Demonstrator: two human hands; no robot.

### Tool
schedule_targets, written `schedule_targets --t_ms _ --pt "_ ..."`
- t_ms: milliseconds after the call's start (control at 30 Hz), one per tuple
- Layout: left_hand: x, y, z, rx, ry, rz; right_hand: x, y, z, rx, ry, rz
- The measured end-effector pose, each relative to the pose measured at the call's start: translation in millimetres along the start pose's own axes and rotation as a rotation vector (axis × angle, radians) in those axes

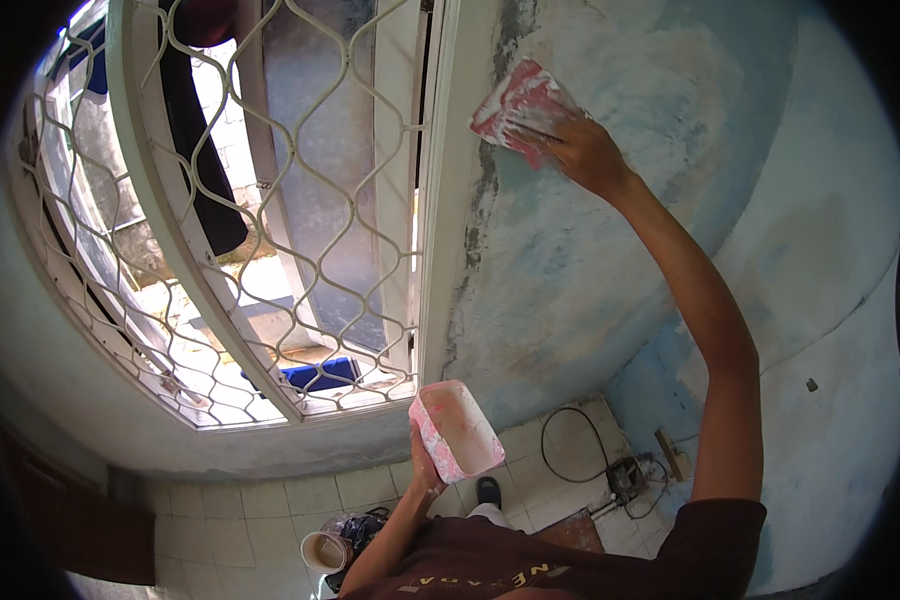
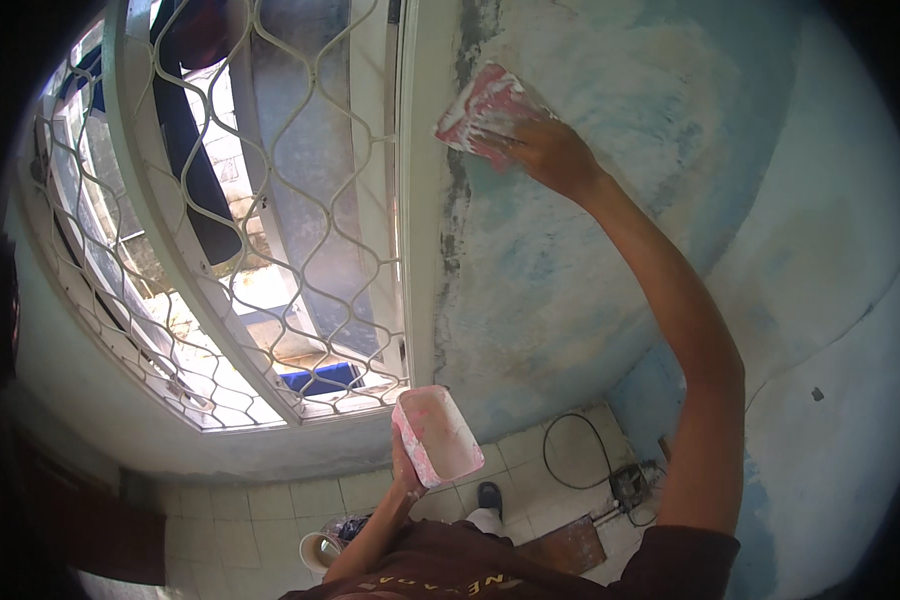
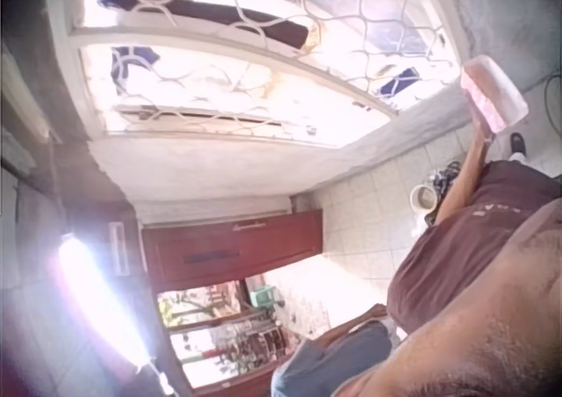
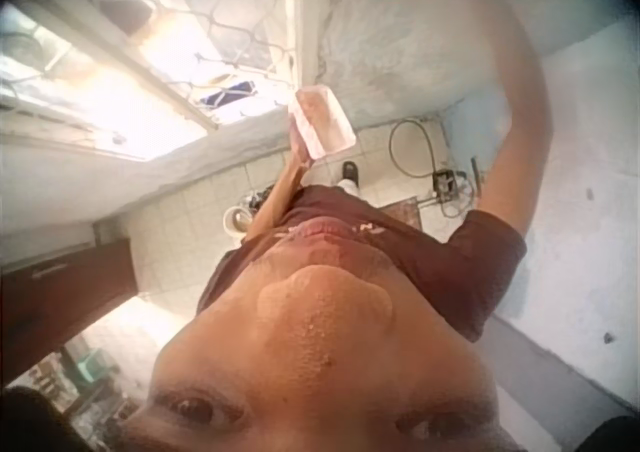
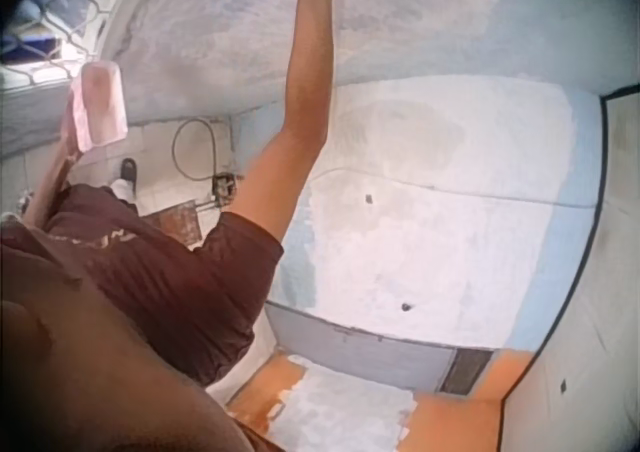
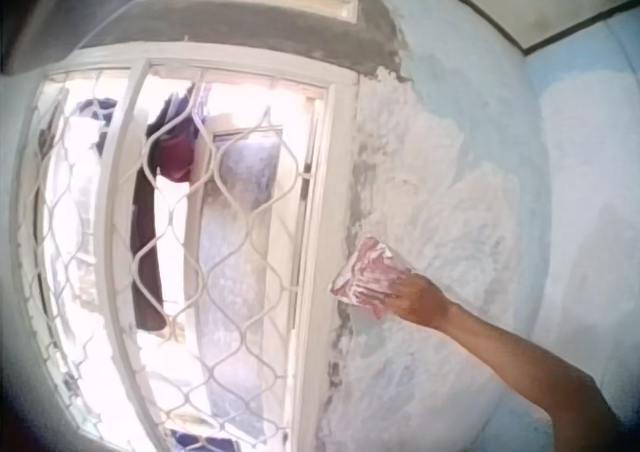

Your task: The person applies plaster to the wall and ceiling around a window frame using a putty knife, frequently loading the knife with material from a plastic container.

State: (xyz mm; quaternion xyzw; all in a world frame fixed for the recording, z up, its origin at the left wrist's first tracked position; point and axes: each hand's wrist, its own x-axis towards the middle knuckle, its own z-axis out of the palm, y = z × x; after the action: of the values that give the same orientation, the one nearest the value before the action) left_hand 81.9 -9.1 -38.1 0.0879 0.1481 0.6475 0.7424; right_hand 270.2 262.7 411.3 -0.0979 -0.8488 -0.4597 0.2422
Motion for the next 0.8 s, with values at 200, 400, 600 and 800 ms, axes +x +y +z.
schedule_targets --t_ms 200,400,600,800 --pt "6 11 3 0.005 -0.007 0.085 -40 -19 -6 0.0 -0.079 -0.04" --pt "5 19 17 -0.056 -0.069 0.052 16 -39 -22 -0.136 0.206 0.263" --pt "2 10 17 -0.011 -0.013 0.024 -19 -106 42 -0.075 0.04 0.407" --pt "7 10 1 0.012 -0.037 0.066 -52 -149 37 0.123 0.096 0.425"
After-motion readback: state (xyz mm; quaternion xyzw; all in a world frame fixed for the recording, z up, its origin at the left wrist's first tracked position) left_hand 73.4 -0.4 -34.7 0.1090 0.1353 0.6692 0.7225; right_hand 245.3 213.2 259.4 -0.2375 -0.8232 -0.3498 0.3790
